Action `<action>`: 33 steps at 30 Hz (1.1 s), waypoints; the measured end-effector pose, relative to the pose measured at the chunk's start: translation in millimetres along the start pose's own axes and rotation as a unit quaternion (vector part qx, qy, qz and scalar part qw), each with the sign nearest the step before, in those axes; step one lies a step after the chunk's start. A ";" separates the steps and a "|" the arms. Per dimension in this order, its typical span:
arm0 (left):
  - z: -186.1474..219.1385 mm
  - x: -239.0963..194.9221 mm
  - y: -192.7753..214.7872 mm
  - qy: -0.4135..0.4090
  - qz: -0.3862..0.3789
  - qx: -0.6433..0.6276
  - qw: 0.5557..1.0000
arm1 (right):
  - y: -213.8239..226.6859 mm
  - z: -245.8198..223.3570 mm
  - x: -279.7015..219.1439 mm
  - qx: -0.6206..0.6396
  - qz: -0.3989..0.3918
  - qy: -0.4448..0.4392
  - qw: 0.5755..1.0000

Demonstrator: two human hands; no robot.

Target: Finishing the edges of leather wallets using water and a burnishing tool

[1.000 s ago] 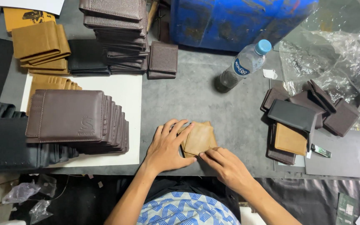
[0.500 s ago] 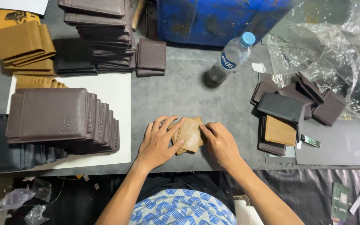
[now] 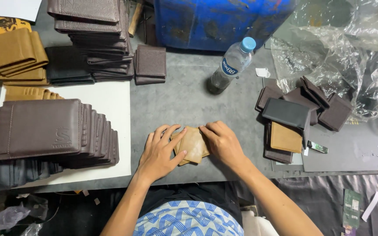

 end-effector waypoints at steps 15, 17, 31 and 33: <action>3.2 -1.6 1.7 0.005 0.000 -0.024 1.000 | 2.7 -29.1 -33.2 -0.057 -0.003 -0.143 0.988; 5.0 0.9 6.0 0.008 0.000 -0.017 1.000 | 2.7 -38.7 -30.3 -0.065 0.008 -0.168 0.984; 0.9 -5.3 0.5 -0.003 0.016 -0.015 1.000 | -1.4 -25.9 -12.3 -0.037 0.019 -0.064 0.997; 3.2 -7.1 3.5 0.001 0.020 -0.019 1.000 | 6.3 -35.1 -2.8 -0.046 0.007 -0.076 0.996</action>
Point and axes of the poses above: each hand's wrist, its own x-axis towards the middle knuckle, its own y-axis out of the back of the hand, z = x × y, the point moved 8 cm from there along x, towards the middle knuckle, and after that the axes turned 4 degrees about -x, right-handed, at the moved point
